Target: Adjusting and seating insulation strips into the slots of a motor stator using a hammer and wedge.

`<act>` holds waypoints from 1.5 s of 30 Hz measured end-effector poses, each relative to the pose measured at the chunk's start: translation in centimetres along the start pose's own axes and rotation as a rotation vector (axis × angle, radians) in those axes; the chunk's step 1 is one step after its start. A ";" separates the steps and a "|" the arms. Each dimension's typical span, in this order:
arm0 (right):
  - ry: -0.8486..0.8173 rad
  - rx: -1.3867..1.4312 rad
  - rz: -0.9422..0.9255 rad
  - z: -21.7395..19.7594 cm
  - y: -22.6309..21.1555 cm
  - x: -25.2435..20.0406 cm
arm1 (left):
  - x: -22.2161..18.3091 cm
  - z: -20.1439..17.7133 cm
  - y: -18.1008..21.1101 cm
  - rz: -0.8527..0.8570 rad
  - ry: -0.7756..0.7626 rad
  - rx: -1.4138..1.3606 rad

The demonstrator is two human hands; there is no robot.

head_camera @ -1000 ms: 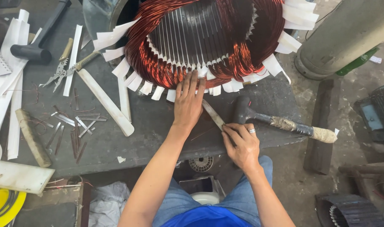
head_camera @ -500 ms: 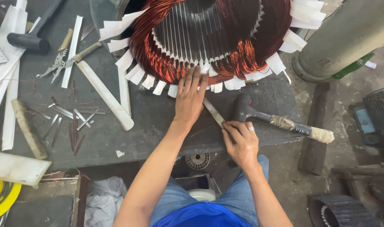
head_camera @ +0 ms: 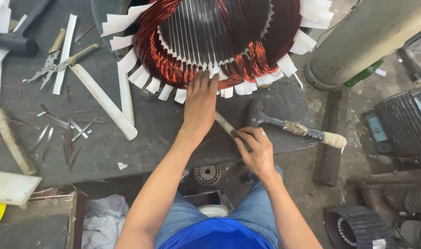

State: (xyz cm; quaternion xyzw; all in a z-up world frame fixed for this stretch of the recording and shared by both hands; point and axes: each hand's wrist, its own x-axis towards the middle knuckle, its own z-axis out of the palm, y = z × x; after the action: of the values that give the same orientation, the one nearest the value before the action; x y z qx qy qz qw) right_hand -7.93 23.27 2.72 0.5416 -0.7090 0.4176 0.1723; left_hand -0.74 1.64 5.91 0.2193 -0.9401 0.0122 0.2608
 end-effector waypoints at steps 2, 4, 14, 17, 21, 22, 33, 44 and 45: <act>-0.012 0.085 0.051 -1.1 -0.2 0.3 | 1.2 -0.6 -0.2 -0.043 0.004 -0.140; -0.019 0.059 0.056 -1.8 0.6 0.3 | 3.0 -1.9 0.2 -0.011 0.073 -0.141; -0.057 0.085 0.333 -4.1 3.2 5.3 | 8.9 -1.6 0.6 0.483 0.061 -0.052; -0.112 0.363 0.696 -3.5 3.4 8.4 | 11.0 -3.0 -0.9 0.585 0.060 0.020; -0.024 0.608 0.824 -1.3 4.5 9.5 | 12.3 -2.4 -1.6 0.688 0.082 0.074; -0.001 0.638 0.823 -0.7 4.8 9.4 | 12.2 -2.5 -1.3 0.672 0.042 0.104; 0.037 0.612 0.757 1.7 6.0 9.5 | 12.8 -1.1 -0.6 0.657 -0.160 0.103; 0.243 1.223 1.031 4.2 6.2 9.9 | 7.9 0.3 1.0 0.398 -0.044 0.054; 0.241 1.225 1.029 4.1 6.3 9.8 | 8.0 0.3 0.9 0.397 -0.043 0.056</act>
State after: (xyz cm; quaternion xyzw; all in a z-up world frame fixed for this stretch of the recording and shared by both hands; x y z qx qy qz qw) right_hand -16.26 14.33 4.61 0.0971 -0.4913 0.8144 -0.2932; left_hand -7.41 -0.80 9.67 0.0370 -0.9695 0.0850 0.2269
